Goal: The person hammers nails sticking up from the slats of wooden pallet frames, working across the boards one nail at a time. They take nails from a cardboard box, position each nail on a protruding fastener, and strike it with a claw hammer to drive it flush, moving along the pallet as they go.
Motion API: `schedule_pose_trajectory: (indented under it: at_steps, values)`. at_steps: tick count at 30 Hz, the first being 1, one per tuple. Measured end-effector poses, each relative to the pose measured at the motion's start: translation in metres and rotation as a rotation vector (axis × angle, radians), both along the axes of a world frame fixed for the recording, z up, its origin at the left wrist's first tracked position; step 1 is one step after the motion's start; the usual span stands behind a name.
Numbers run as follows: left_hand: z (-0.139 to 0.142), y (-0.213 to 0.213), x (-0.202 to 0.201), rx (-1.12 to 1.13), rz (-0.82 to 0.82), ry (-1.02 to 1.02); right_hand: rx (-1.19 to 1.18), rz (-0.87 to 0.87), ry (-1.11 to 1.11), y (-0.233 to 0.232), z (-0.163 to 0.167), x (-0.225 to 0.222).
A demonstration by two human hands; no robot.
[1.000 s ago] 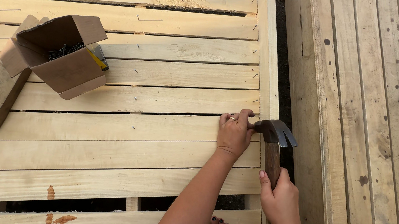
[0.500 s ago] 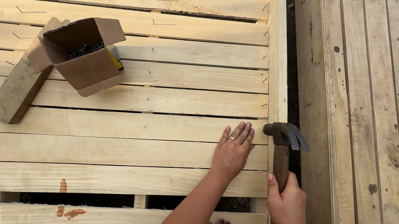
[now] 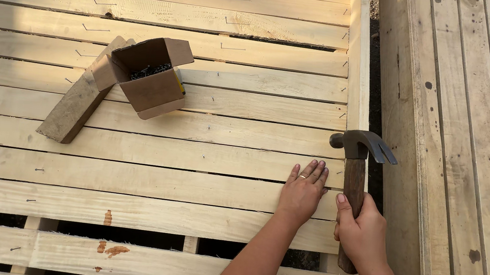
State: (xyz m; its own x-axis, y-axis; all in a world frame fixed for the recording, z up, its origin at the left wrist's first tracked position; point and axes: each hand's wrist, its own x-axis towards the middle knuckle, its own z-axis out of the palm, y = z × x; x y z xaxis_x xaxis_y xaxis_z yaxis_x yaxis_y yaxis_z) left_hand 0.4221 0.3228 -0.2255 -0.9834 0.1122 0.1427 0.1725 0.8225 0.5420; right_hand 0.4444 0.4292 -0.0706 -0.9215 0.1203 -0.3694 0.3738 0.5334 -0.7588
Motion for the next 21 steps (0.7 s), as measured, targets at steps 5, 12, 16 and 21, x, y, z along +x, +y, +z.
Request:
schedule_pose_trajectory:
  at_steps: [5, 12, 16, 21]
  values:
    - [0.051, -0.058, -0.018, 0.258, 0.167, -0.008, -0.294, 0.125, -0.255, -0.045, 0.036, -0.050]
    - [0.161, -0.291, -0.055, 0.111, 0.740, 0.340, -0.258, 0.548, -0.381, -0.161, 0.115, -0.112]
    - [0.184, -0.377, -0.074, -0.005, 0.741, -0.336, -0.322, 0.700, -0.368, -0.233, 0.131, -0.139]
    - [0.176, -0.394, -0.110, -0.064, 0.640, -0.876, -0.516, 0.643, -0.399, -0.264, 0.118, -0.134]
